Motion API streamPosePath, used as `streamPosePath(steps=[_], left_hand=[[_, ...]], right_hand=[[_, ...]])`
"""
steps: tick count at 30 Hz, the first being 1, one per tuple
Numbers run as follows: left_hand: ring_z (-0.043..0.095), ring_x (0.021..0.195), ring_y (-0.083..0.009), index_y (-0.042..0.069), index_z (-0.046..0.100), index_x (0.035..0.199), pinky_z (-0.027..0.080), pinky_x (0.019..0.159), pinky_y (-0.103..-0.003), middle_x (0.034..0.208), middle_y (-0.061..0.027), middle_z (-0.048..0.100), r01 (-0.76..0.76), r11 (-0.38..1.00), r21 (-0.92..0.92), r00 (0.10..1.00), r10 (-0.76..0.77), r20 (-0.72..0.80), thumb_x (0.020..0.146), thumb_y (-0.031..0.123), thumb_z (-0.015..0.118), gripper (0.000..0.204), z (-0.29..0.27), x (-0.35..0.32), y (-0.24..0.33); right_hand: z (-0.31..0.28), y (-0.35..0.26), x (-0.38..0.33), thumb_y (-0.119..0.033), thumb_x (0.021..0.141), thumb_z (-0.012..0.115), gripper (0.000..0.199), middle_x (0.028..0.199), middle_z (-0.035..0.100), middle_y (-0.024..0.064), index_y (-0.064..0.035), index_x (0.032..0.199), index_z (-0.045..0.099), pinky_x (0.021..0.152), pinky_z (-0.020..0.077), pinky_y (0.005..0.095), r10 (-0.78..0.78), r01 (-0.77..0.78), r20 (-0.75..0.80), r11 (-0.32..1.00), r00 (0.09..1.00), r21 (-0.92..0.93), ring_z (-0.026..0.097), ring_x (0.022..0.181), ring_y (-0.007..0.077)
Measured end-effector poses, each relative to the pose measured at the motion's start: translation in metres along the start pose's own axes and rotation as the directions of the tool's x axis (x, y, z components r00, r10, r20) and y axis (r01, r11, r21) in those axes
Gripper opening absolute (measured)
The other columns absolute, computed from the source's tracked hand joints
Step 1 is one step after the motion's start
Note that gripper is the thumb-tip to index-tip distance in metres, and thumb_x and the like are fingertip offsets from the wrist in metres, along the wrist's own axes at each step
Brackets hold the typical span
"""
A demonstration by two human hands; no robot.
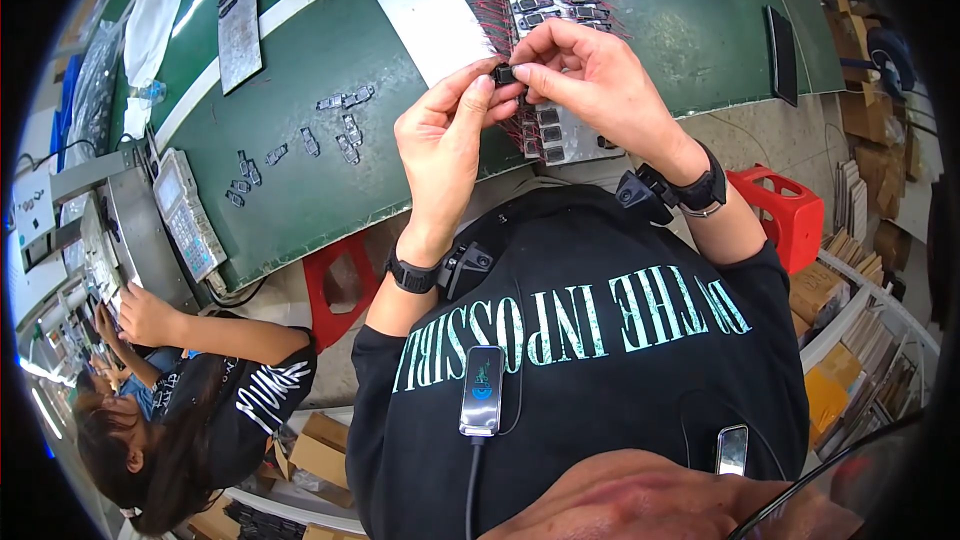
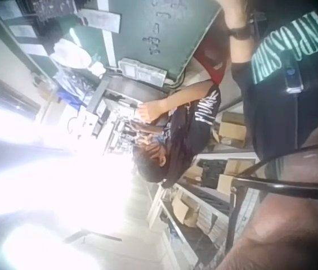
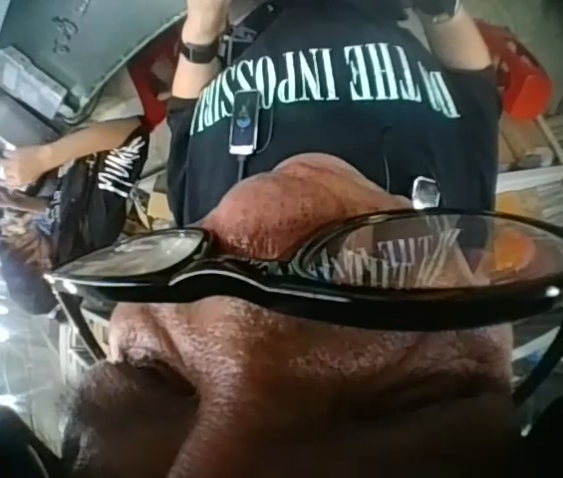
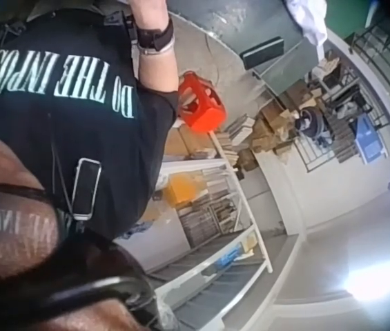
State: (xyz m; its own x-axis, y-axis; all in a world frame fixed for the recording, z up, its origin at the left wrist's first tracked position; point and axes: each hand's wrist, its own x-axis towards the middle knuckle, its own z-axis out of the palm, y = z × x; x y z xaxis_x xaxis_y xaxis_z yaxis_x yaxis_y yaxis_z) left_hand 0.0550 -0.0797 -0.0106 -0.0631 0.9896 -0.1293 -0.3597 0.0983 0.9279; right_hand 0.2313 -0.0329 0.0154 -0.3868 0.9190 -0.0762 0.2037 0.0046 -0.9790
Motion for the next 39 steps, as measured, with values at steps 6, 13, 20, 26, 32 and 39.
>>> streamPosePath(steps=[6,13,20,26,32,39], left_hand=[[0.072,0.091,-0.0167,-0.007,0.066,0.121,0.06,0.081,-0.027,0.107,-0.0131,0.071,-0.028,0.999,0.026,1.0,0.028,0.002,0.1,0.006,0.06,0.025,0.002,-0.001,0.002],[0.071,0.09,-0.0153,-0.007,0.065,0.12,0.059,0.082,-0.027,0.107,-0.0129,0.071,-0.028,0.999,0.037,1.0,0.028,0.007,0.098,0.002,0.062,0.024,0.002,-0.005,0.0],[0.071,0.09,-0.0143,-0.007,0.064,0.115,0.058,0.083,-0.026,0.105,-0.0122,0.071,-0.15,0.989,0.001,0.988,0.15,-0.043,0.095,-0.003,0.064,0.02,0.007,-0.009,-0.003],[0.071,0.091,-0.0144,-0.007,0.062,0.115,0.058,0.083,-0.025,0.107,-0.0125,0.071,-0.186,0.976,0.112,0.981,0.191,-0.037,0.094,-0.004,0.064,0.022,0.01,-0.016,-0.002],[0.071,0.095,-0.0179,-0.007,0.06,0.119,0.059,0.082,-0.026,0.115,-0.0146,0.069,-0.318,0.877,0.36,0.947,0.307,0.089,0.095,-0.002,0.064,0.025,0.004,-0.012,0.0],[0.072,0.1,-0.0205,-0.004,0.06,0.125,0.059,0.078,-0.027,0.125,-0.014,0.066,-0.281,0.91,0.305,0.953,0.303,-0.027,0.098,0.005,0.061,0.028,-0.02,-0.001,0.015]], right_hand=[[0.004,-0.001,-0.001,-0.008,0.095,0.066,0.013,0.092,0.067,0.0017,0.0013,0.104,0.064,0.075,0.0548,0.0228,0.002,-0.002,-0.035,1.0,0.999,-0.002,0.065,0.082,0.0068],[0.009,-0.003,-0.008,-0.006,0.094,0.067,0.013,0.092,0.068,0.002,0.001,0.104,0.064,0.075,0.055,0.0231,-0.001,-0.001,-0.066,0.999,0.998,-0.04,0.065,0.082,0.0074],[0.013,-0.009,-0.01,-0.004,0.091,0.067,0.013,0.092,0.067,0.0032,-0.0001,0.103,0.065,0.075,0.0553,0.0259,-0.202,0.17,-0.109,0.954,0.973,-0.246,0.066,0.082,0.0109],[0.015,-0.007,-0.016,-0.004,0.089,0.069,0.015,0.093,0.066,0.0052,-0.0003,0.104,0.065,0.074,0.0541,0.0283,-0.277,0.24,-0.089,0.924,0.957,-0.297,0.067,0.083,0.0134],[0.003,-0.016,-0.026,-0.004,0.088,0.07,0.014,0.089,0.064,0.0064,0.0001,0.101,0.064,0.071,0.0516,0.0292,-0.315,0.231,-0.104,0.85,0.943,-0.474,0.064,0.08,0.0146],[-0.009,-0.003,-0.033,-0.003,0.086,0.069,0.011,0.083,0.058,0.0064,-0.003,0.096,0.065,0.068,0.0487,0.0298,-0.216,0.174,-0.012,0.816,0.976,-0.551,0.058,0.072,0.0171]])
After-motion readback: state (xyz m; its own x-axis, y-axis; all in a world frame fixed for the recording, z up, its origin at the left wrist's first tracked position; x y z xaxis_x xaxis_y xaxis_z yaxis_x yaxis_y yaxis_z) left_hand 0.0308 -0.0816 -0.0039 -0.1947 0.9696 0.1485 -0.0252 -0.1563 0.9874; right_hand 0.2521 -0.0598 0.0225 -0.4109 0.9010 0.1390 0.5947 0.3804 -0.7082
